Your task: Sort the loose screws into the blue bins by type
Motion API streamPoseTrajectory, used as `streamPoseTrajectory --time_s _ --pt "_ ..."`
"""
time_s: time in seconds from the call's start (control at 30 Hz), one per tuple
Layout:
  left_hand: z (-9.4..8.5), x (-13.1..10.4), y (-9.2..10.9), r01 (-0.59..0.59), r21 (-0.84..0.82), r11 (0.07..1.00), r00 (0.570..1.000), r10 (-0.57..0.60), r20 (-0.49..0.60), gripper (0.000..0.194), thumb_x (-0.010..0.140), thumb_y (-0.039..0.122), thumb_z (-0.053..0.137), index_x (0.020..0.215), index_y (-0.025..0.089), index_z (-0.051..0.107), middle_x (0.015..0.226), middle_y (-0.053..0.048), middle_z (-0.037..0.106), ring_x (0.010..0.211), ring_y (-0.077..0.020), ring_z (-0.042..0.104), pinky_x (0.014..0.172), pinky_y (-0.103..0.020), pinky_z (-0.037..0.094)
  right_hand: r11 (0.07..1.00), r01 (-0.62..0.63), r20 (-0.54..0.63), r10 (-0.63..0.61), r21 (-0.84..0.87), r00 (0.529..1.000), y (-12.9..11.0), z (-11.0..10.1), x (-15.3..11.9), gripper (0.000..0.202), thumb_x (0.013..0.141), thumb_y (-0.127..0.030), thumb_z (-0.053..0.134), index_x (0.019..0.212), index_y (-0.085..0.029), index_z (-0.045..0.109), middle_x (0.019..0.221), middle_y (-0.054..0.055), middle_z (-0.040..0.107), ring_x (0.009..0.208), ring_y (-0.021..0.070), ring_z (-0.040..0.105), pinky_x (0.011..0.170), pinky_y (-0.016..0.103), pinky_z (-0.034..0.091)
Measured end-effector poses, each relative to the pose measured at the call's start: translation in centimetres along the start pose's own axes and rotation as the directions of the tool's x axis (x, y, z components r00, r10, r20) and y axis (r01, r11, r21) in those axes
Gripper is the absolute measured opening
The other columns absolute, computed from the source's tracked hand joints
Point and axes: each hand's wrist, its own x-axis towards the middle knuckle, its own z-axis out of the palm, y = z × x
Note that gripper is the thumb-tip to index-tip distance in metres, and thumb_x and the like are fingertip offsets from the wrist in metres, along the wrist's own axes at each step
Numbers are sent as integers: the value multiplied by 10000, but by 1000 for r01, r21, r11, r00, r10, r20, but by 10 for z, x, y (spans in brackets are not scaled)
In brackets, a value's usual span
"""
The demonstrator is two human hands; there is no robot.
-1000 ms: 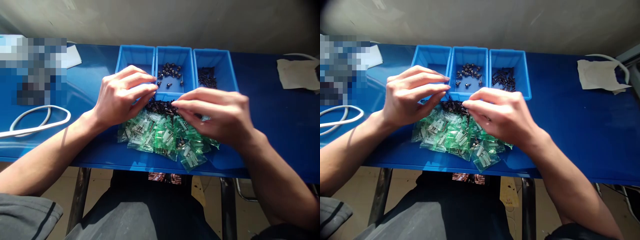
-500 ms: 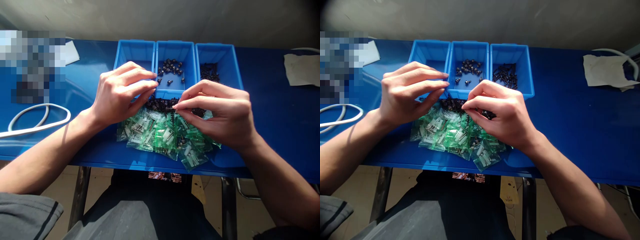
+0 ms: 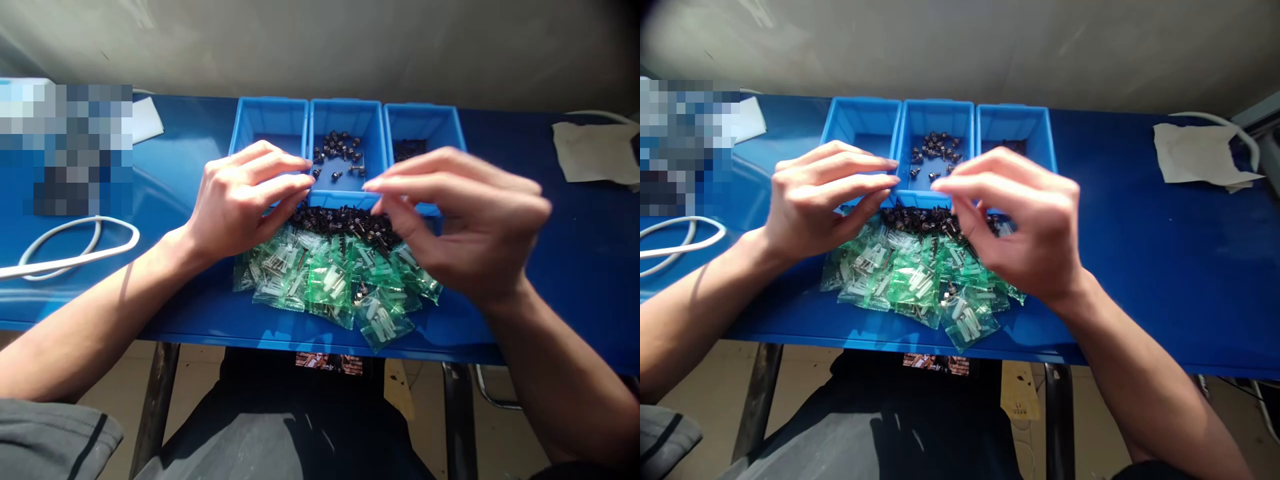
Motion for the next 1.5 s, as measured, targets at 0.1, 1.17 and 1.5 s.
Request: streamPoseTrajectory --time_s 0.1,1.17,1.5 --pt "0 0 0 -10 -4 1000 1000 10 -9 243 1113 226 705 1317 339 774 1355 -39 836 1205 -289 829 941 -511 731 956 240 201 -205 -169 958 5 7 -2 208 1097 -102 684 1215 -171 840 1140 103 865 973 242 815 792 398 699" --pt "1 0 0 -21 -25 999 999 20 -25 219 1098 203 739 1287 310 765 1349 -52 834 1166 -281 833 914 -470 709 944 -66 153 17 322 988 2 8 2 81 1039 -163 833 1003 -228 865 1026 22 865 908 177 826 779 343 705" --pt "4 -4 7 57 -130 990 998 -59 -9 200 1159 392 680 1323 306 756 1316 -42 820 1250 -238 766 993 -475 707 997 35 -84 -29 63 996 3 17 -4 355 1072 -117 745 1386 -265 822 1387 127 805 1194 267 810 907 452 745"
